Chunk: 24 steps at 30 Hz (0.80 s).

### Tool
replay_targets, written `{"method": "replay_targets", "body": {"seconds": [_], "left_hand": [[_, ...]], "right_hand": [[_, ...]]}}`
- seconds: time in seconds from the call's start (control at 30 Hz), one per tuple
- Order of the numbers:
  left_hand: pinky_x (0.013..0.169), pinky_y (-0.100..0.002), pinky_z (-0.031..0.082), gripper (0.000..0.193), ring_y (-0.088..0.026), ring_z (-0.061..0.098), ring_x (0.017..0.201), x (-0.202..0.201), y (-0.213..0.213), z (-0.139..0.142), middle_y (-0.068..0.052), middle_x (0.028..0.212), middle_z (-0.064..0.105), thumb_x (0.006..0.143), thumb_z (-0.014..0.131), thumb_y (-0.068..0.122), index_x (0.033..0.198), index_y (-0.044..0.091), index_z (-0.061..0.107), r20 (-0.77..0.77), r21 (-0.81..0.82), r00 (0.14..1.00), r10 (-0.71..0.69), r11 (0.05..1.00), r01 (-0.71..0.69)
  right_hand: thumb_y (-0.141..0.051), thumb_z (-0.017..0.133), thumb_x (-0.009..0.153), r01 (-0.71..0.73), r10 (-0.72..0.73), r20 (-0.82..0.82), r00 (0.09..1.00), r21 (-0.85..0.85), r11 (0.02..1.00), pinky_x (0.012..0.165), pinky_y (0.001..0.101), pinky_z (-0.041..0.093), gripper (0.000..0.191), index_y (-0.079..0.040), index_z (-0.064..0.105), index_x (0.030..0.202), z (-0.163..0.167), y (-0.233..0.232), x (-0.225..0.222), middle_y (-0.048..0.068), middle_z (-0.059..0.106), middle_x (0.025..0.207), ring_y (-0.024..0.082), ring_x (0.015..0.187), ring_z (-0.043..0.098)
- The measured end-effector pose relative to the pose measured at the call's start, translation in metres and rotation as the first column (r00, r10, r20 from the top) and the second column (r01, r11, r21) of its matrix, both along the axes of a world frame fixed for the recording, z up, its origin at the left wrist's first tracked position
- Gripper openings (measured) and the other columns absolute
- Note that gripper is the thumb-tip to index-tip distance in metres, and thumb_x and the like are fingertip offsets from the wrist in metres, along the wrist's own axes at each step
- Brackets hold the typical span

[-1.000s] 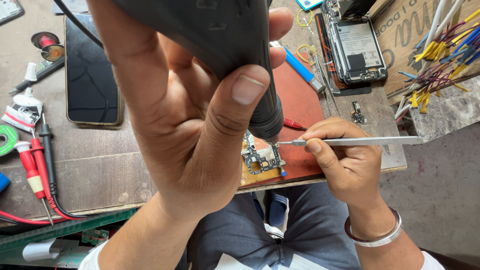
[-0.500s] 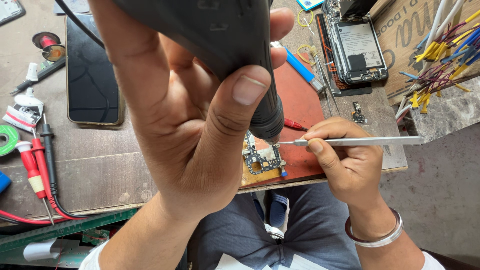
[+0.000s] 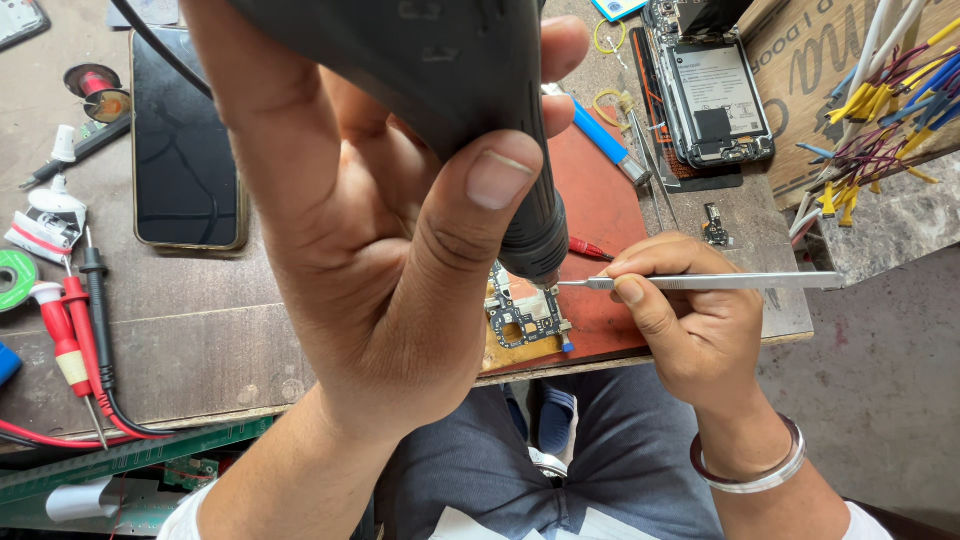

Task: The person works on a disassembled smartphone motherboard clamped to a wooden jig on a repair bench. They position the board with tweezers, apply liquid from a syringe onto the board, then use a hot air gun while probing components with tweezers.

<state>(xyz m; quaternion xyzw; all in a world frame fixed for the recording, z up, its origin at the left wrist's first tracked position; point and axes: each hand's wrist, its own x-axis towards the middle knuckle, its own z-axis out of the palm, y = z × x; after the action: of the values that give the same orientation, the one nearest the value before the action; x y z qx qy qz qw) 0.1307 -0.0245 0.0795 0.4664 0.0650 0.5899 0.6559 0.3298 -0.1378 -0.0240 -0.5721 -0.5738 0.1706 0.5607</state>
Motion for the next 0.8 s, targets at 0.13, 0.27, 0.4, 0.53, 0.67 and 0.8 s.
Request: {"method": "replay_targets", "body": {"seconds": [0.13, 0.27, 0.4, 0.53, 0.67, 0.8], "left_hand": [[0.091, -0.034, 0.060, 0.096, -0.025, 0.066, 0.109, 0.0001, -0.0005, 0.0000, -0.019, 0.132, 0.055, 0.098, 0.062, -0.006, 0.161, 0.008, -0.009, 0.002, -0.001, 1.000, -0.002, 1.000, 0.002], [0.091, -0.034, 0.060, 0.096, -0.025, 0.066, 0.109, 0.0003, -0.0006, -0.0001, -0.020, 0.132, 0.055, 0.098, 0.062, -0.006, 0.161, 0.007, -0.008, -0.004, -0.001, 1.000, 0.003, 1.000, -0.003], [0.091, -0.034, 0.060, 0.096, -0.025, 0.066, 0.109, 0.0005, -0.0011, -0.0002, -0.019, 0.133, 0.054, 0.097, 0.062, -0.007, 0.161, 0.008, -0.009, 0.006, -0.003, 1.000, 0.004, 1.000, -0.004], [0.091, -0.034, 0.060, 0.097, -0.025, 0.066, 0.109, 0.0001, -0.0014, 0.0002, -0.019, 0.133, 0.054, 0.098, 0.062, -0.006, 0.161, 0.009, -0.010, 0.006, -0.003, 1.000, 0.003, 1.000, -0.003], [0.091, -0.034, 0.060, 0.098, -0.026, 0.066, 0.109, 0.0000, -0.0012, 0.0012, -0.020, 0.133, 0.054, 0.097, 0.063, -0.007, 0.161, 0.008, -0.010, 0.007, -0.019, 1.000, 0.000, 1.000, 0.001], [0.091, -0.034, 0.060, 0.099, -0.026, 0.066, 0.109, 0.0003, -0.0011, 0.0012, -0.020, 0.133, 0.054, 0.097, 0.063, -0.006, 0.161, 0.009, -0.011, 0.007, -0.006, 1.000, 0.007, 1.000, -0.007]], "right_hand": [[-0.004, 0.066, 0.104, 0.034, -0.034, 0.009, 0.999, 0.002, 0.999, 0.079, 0.0227, 0.052, 0.007, 0.002, 0.067, 0.107, -0.0004, -0.0008, -0.0009, 0.010, 0.070, 0.105, 0.009, 0.083, 0.064], [-0.005, 0.066, 0.104, 0.013, -0.013, 0.024, 1.000, -0.002, 1.000, 0.079, 0.0227, 0.052, 0.007, 0.002, 0.068, 0.106, 0.0007, -0.0008, 0.0000, 0.011, 0.070, 0.104, 0.010, 0.084, 0.064], [-0.004, 0.066, 0.105, 0.000, 0.000, 0.001, 1.000, 0.009, 1.000, 0.080, 0.0229, 0.052, 0.007, 0.002, 0.067, 0.107, 0.0009, -0.0006, -0.0004, 0.011, 0.070, 0.100, 0.010, 0.085, 0.064], [-0.004, 0.066, 0.103, -0.023, 0.024, -0.017, 1.000, 0.019, 1.000, 0.076, 0.0219, 0.051, 0.006, 0.001, 0.067, 0.106, 0.0022, -0.0016, -0.0006, 0.010, 0.070, 0.102, 0.011, 0.087, 0.065], [-0.003, 0.066, 0.104, 0.008, -0.008, -0.001, 1.000, -0.008, 1.000, 0.077, 0.0224, 0.051, 0.005, 0.001, 0.067, 0.106, 0.0026, -0.0010, -0.0015, 0.011, 0.070, 0.103, 0.010, 0.086, 0.063], [-0.003, 0.066, 0.104, 0.005, -0.005, -0.011, 1.000, 0.006, 1.000, 0.078, 0.0225, 0.051, 0.005, 0.001, 0.067, 0.107, 0.0022, -0.0002, -0.0015, 0.010, 0.070, 0.103, 0.009, 0.083, 0.063]]}}
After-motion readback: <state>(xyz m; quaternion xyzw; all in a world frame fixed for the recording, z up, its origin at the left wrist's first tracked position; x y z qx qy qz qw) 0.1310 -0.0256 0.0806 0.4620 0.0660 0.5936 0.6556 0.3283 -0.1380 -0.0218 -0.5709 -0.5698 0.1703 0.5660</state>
